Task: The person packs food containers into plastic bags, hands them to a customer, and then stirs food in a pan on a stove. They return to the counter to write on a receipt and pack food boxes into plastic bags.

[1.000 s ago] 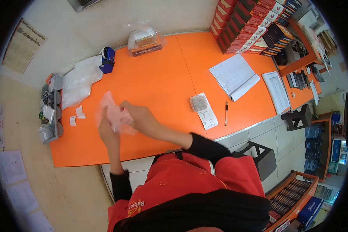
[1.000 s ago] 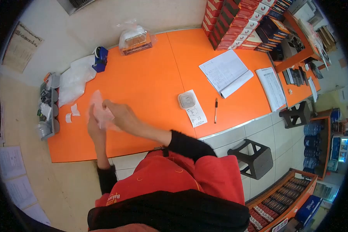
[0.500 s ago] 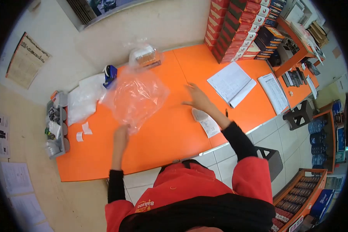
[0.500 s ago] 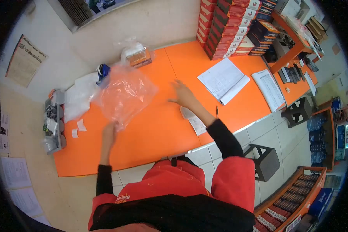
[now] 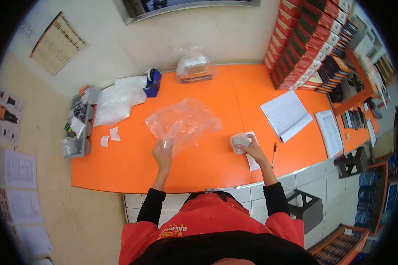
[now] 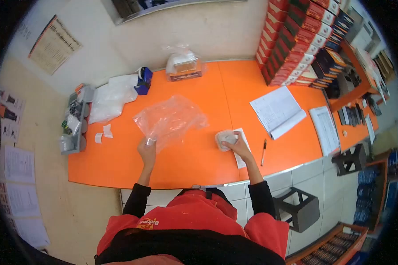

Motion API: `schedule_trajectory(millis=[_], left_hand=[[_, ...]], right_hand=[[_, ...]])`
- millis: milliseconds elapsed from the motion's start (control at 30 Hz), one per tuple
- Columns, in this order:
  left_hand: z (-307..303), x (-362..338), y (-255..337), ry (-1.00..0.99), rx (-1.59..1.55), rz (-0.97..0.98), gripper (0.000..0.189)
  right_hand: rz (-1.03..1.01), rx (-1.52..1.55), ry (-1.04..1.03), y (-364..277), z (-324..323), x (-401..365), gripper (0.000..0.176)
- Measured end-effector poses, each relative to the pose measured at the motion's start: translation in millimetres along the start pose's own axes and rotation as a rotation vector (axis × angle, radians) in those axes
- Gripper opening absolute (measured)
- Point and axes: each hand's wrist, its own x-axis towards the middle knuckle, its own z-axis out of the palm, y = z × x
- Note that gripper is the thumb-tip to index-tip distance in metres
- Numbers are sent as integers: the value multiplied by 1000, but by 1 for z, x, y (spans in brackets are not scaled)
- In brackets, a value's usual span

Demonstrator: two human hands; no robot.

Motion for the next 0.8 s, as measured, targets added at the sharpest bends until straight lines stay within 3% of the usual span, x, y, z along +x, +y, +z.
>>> schedule_trajectory(millis=[67,133,200,267,300,333,400,500,600,700,767,800], left_hand=[[-2,-6,20,-66,-24,24,13],[-4,-24,35,-167,-8,107,13],[-7,-52,58,-310,-178,66,16],[-8,-67,70,-202,-222,310,18],[-13,-69,75,-180,-318,221,19],[-18,-70,80,-149,-417,134,19],[-42,-59,82,-140,-750,-468,19],[-47,-47,54,-31,-742,-551,23],[-47,-55,41,42,-715,-643,24],[-52,-66,10,111,-647,-581,27],[-57,-64,6,155,-569,-485,27],[-59,-63,7,175,-532,-441,27]], right_hand=[[85,64,-303,-66,32,-18,56],[68,111,-621,-84,72,-12,56],[210,254,-609,-74,120,2,54],[85,478,-398,-49,154,16,51],[26,587,-292,-40,162,20,50],[60,482,-252,-30,164,28,48],[131,276,-177,-18,165,41,44],[213,126,-337,-7,166,43,47],[98,-355,-189,-57,186,20,62],[-46,-793,-277,-39,215,31,73],[-573,-966,57,-13,228,31,72],[-545,-972,61,-5,232,32,69]])
